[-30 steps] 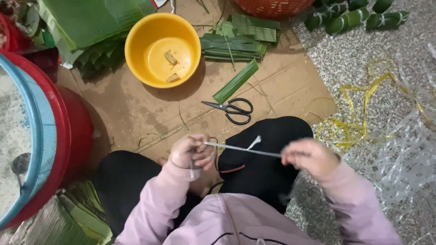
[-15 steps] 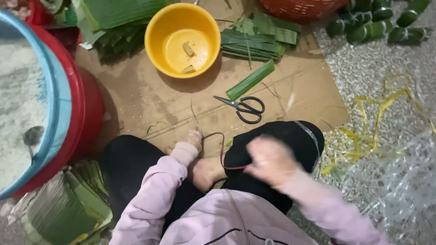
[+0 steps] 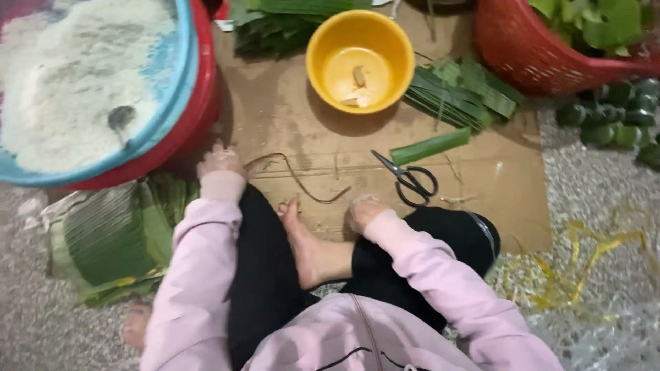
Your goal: Wrapping rice in green leaves and tying them with string to prepare food parcels.
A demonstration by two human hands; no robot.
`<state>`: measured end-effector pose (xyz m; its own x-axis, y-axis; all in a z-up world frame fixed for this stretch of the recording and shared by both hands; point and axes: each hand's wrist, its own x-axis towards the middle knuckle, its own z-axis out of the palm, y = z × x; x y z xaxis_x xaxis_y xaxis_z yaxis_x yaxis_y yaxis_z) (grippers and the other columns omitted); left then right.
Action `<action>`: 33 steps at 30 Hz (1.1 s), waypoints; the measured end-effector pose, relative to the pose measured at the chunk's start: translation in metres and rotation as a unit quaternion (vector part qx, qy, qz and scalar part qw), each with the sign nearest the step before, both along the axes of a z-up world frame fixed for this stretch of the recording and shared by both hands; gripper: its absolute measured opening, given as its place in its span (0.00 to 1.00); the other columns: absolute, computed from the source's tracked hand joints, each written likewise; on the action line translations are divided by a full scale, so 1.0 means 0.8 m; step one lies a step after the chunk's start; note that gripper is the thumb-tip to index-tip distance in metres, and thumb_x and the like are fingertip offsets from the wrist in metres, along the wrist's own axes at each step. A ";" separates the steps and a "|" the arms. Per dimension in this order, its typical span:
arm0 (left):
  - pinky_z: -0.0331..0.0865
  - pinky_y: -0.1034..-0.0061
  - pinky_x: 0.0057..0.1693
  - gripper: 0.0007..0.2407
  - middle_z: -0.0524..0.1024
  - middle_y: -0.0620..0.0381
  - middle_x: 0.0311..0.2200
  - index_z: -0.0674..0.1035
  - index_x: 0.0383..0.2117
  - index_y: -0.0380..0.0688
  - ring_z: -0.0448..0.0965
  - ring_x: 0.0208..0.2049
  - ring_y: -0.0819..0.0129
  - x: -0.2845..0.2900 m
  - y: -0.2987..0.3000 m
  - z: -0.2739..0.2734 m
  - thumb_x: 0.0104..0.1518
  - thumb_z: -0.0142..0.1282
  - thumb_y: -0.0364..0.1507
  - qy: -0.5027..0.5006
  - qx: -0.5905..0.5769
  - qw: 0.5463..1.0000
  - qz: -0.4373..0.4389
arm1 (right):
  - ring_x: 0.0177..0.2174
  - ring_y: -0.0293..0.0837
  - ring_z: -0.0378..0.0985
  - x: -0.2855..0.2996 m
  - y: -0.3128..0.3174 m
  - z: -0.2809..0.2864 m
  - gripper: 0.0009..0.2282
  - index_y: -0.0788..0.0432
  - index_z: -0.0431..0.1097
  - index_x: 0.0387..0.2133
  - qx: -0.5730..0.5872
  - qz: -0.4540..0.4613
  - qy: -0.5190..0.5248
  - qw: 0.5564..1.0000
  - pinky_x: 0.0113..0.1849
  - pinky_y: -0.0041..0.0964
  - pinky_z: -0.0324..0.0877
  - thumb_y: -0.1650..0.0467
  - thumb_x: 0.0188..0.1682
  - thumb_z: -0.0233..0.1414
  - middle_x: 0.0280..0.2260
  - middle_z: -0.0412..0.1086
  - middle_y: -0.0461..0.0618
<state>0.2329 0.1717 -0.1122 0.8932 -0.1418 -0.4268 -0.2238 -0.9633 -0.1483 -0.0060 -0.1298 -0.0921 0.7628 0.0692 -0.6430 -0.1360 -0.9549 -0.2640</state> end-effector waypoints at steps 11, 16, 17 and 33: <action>0.74 0.54 0.57 0.16 0.82 0.50 0.44 0.83 0.47 0.49 0.81 0.47 0.46 -0.059 0.085 0.053 0.60 0.54 0.43 -0.036 -0.256 0.965 0.046 | 0.56 0.63 0.71 0.010 0.065 -0.022 0.34 0.59 0.72 0.51 0.162 0.136 0.210 0.954 0.59 0.58 0.63 0.45 0.53 0.33 0.51 0.72 0.66; 0.78 0.53 0.49 0.11 0.81 0.50 0.36 0.84 0.39 0.50 0.82 0.40 0.45 -0.080 0.157 0.037 0.60 0.56 0.40 -0.129 -0.274 0.950 0.077 | 0.52 0.57 0.77 0.088 0.043 -0.070 0.20 0.42 0.67 0.55 -0.041 0.064 0.071 0.995 0.53 0.56 0.72 0.57 0.50 0.45 0.52 0.75 0.51; 0.78 0.53 0.49 0.11 0.82 0.51 0.36 0.84 0.39 0.52 0.83 0.39 0.45 -0.080 0.172 0.023 0.59 0.57 0.41 -0.126 -0.256 0.954 0.086 | 0.51 0.54 0.78 0.092 0.025 -0.126 0.19 0.36 0.61 0.57 -0.099 0.062 0.025 0.993 0.51 0.55 0.73 0.57 0.51 0.43 0.53 0.74 0.45; 0.80 0.65 0.52 0.10 0.84 0.58 0.40 0.86 0.39 0.65 0.84 0.47 0.59 0.064 0.029 -0.135 0.52 0.59 0.36 0.161 -0.140 0.977 0.014 | 0.49 0.56 0.78 0.137 0.025 -0.024 0.17 0.38 0.60 0.58 -0.120 0.127 -0.012 0.985 0.49 0.54 0.75 0.64 0.55 0.40 0.54 0.65 0.50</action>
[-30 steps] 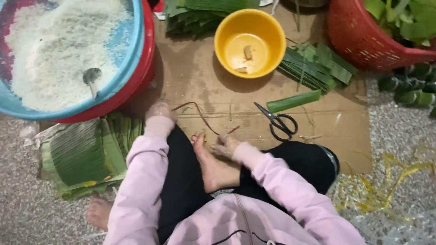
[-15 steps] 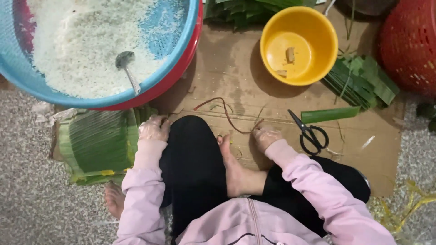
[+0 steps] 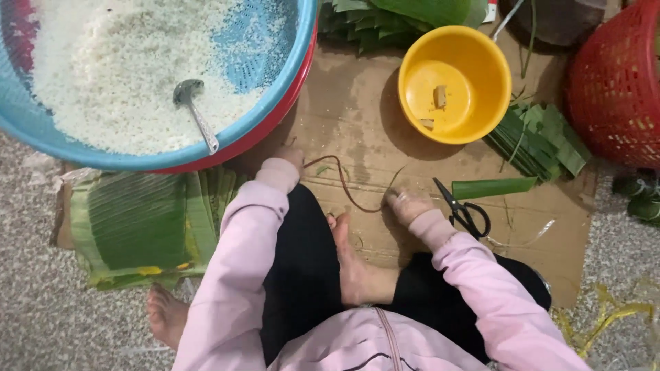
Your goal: Wrapping rice in green leaves and tying them with string to prepare food parcels.
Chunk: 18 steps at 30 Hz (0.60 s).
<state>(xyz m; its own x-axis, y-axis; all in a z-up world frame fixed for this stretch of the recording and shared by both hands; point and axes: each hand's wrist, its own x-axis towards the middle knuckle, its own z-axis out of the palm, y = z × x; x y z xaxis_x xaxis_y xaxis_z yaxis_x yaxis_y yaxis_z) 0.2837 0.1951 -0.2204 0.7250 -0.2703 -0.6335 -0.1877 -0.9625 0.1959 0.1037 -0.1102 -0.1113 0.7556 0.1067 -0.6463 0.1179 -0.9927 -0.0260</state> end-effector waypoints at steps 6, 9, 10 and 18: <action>0.80 0.60 0.48 0.10 0.84 0.53 0.40 0.87 0.38 0.54 0.84 0.47 0.56 0.009 -0.022 0.023 0.54 0.56 0.32 0.002 0.030 0.996 -0.082 | 0.45 0.58 0.82 -0.011 -0.075 -0.055 0.17 0.50 0.71 0.48 -0.061 -0.136 0.033 0.988 0.43 0.55 0.76 0.66 0.56 0.33 0.49 0.73 0.53; 0.76 0.59 0.56 0.12 0.82 0.53 0.50 0.85 0.44 0.51 0.79 0.56 0.55 0.009 -0.029 0.083 0.58 0.52 0.34 0.015 0.034 0.997 -0.070 | 0.46 0.58 0.81 -0.010 -0.109 -0.077 0.18 0.40 0.71 0.52 -0.113 -0.056 0.040 0.991 0.44 0.59 0.76 0.67 0.54 0.36 0.52 0.72 0.51; 0.59 0.64 0.67 0.17 0.64 0.54 0.63 0.74 0.57 0.46 0.60 0.66 0.58 0.009 -0.027 0.118 0.65 0.41 0.34 0.059 0.002 0.998 -0.032 | 0.47 0.57 0.81 -0.013 -0.114 -0.089 0.18 0.40 0.72 0.51 -0.107 -0.059 0.035 0.992 0.45 0.58 0.76 0.67 0.54 0.36 0.52 0.73 0.48; 0.75 0.47 0.45 0.12 0.84 0.48 0.41 0.87 0.39 0.49 0.83 0.46 0.50 -0.053 0.026 0.009 0.60 0.47 0.29 -0.054 0.034 0.994 -0.089 | 0.47 0.50 0.82 0.014 -0.098 -0.116 0.18 0.45 0.71 0.52 -0.179 -0.026 0.038 0.983 0.46 0.57 0.75 0.66 0.55 0.34 0.51 0.77 0.42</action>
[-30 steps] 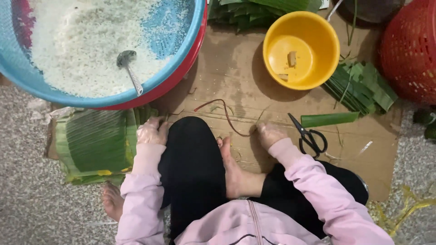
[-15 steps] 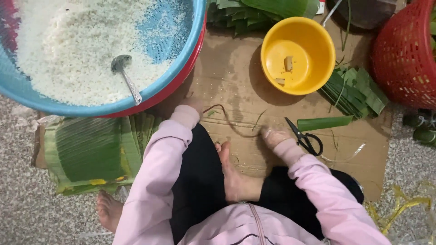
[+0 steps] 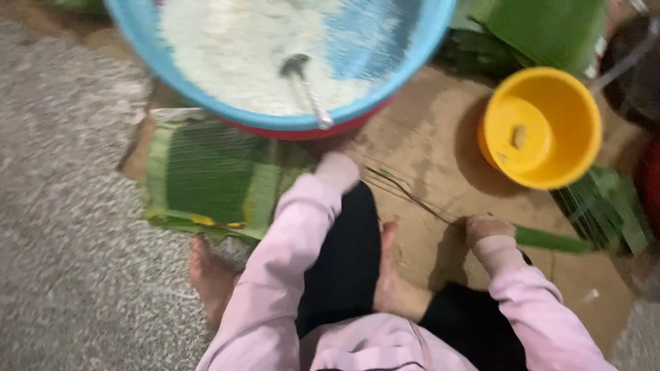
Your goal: Wrapping rice in green leaves and tying them with string to prepare food parcels.
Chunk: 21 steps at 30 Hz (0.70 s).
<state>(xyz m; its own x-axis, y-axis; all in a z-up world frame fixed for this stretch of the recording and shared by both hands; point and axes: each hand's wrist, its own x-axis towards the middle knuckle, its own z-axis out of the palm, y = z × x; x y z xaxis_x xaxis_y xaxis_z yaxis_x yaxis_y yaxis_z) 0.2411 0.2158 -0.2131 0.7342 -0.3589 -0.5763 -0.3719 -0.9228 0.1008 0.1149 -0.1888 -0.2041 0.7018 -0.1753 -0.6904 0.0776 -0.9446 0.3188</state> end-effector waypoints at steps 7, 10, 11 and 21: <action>0.74 0.56 0.46 0.12 0.78 0.54 0.33 0.81 0.47 0.60 0.79 0.39 0.51 -0.139 0.234 0.192 0.59 0.50 0.37 -0.356 -0.206 0.845 0.341 | 0.42 0.61 0.80 0.099 0.331 0.241 0.18 0.51 0.78 0.39 0.324 0.064 -0.148 0.932 0.44 0.56 0.74 0.53 0.51 0.48 0.36 0.78 0.59; 0.57 0.41 0.56 0.18 0.61 0.49 0.54 0.70 0.61 0.62 0.60 0.57 0.45 -0.160 0.309 0.118 0.64 0.45 0.39 -0.380 -0.070 0.841 0.378 | 0.46 0.66 0.77 0.105 0.441 0.219 0.16 0.52 0.72 0.51 0.498 0.100 -0.138 0.850 0.50 0.60 0.70 0.60 0.55 0.47 0.42 0.77 0.64; 0.44 0.24 0.64 0.23 0.48 0.48 0.74 0.62 0.70 0.67 0.44 0.73 0.38 -0.162 0.328 0.085 0.67 0.42 0.45 -0.319 -0.033 0.870 0.375 | 0.50 0.61 0.76 0.113 0.473 0.200 0.18 0.46 0.69 0.58 0.515 0.181 -0.123 0.829 0.54 0.56 0.69 0.65 0.54 0.49 0.45 0.78 0.59; 0.37 0.28 0.68 0.26 0.43 0.54 0.76 0.55 0.72 0.74 0.39 0.74 0.44 -0.167 0.330 0.034 0.65 0.44 0.44 -0.356 -0.046 0.848 0.390 | 0.56 0.54 0.72 0.102 0.546 0.083 0.24 0.46 0.67 0.61 0.422 0.202 -0.136 0.873 0.59 0.47 0.66 0.57 0.49 0.48 0.53 0.73 0.55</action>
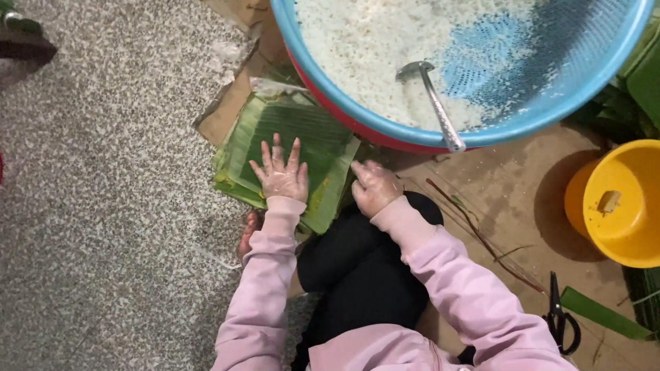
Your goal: Wrapping rice in green leaves and tying them with string to prepare food parcels.
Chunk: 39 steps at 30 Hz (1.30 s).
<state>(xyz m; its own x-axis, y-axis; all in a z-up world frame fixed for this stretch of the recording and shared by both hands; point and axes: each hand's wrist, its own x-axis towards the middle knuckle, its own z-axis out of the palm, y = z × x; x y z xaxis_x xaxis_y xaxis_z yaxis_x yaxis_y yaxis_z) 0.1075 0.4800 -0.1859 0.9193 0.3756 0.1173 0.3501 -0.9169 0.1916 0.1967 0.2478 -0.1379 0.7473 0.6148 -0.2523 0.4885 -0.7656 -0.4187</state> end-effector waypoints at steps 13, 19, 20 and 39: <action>0.31 0.29 0.70 0.27 0.43 0.57 0.75 0.60 0.66 0.82 0.38 0.75 0.47 -0.003 -0.005 -0.011 0.59 0.54 0.45 -0.035 -0.004 0.999 0.018 | 0.46 0.48 0.79 0.101 0.179 0.127 0.28 0.44 0.72 0.39 -0.020 -0.116 0.245 0.962 0.52 0.46 0.66 0.40 0.39 0.50 0.37 0.78 0.44; 0.49 0.45 0.71 0.26 0.64 0.49 0.66 0.69 0.64 0.51 0.61 0.68 0.49 -0.033 -0.020 -0.018 0.56 0.58 0.29 -0.243 -0.037 0.959 0.138 | 0.53 0.50 0.75 0.035 0.106 0.118 0.21 0.36 0.71 0.52 0.119 -0.062 0.132 0.982 0.57 0.47 0.67 0.71 0.44 0.57 0.47 0.77 0.48; 0.56 0.48 0.70 0.26 0.67 0.39 0.62 0.70 0.63 0.41 0.63 0.66 0.41 -0.044 -0.026 -0.020 0.55 0.62 0.30 -0.285 -0.051 0.926 0.243 | 0.52 0.52 0.75 0.024 0.083 0.103 0.21 0.40 0.73 0.49 0.200 0.001 0.060 0.978 0.56 0.47 0.69 0.75 0.43 0.59 0.46 0.77 0.49; 0.80 0.75 0.39 0.18 0.81 0.67 0.26 0.80 0.36 0.73 0.86 0.30 0.70 0.043 -0.472 0.081 0.46 0.65 0.59 0.168 -0.468 0.864 -0.084 | 0.28 0.40 0.74 -0.201 -0.535 0.016 0.10 0.60 0.69 0.32 0.416 -0.646 -0.004 0.640 0.33 0.35 0.72 0.72 0.45 0.64 0.27 0.70 0.48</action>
<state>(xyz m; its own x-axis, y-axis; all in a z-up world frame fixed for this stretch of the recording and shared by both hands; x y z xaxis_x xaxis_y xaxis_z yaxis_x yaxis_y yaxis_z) 0.1418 0.1026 -0.1207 0.8931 0.0196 -0.4495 0.4076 -0.4584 0.7898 0.0357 -0.1799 -0.1249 0.7673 -0.5979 -0.2319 -0.3220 -0.0464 -0.9456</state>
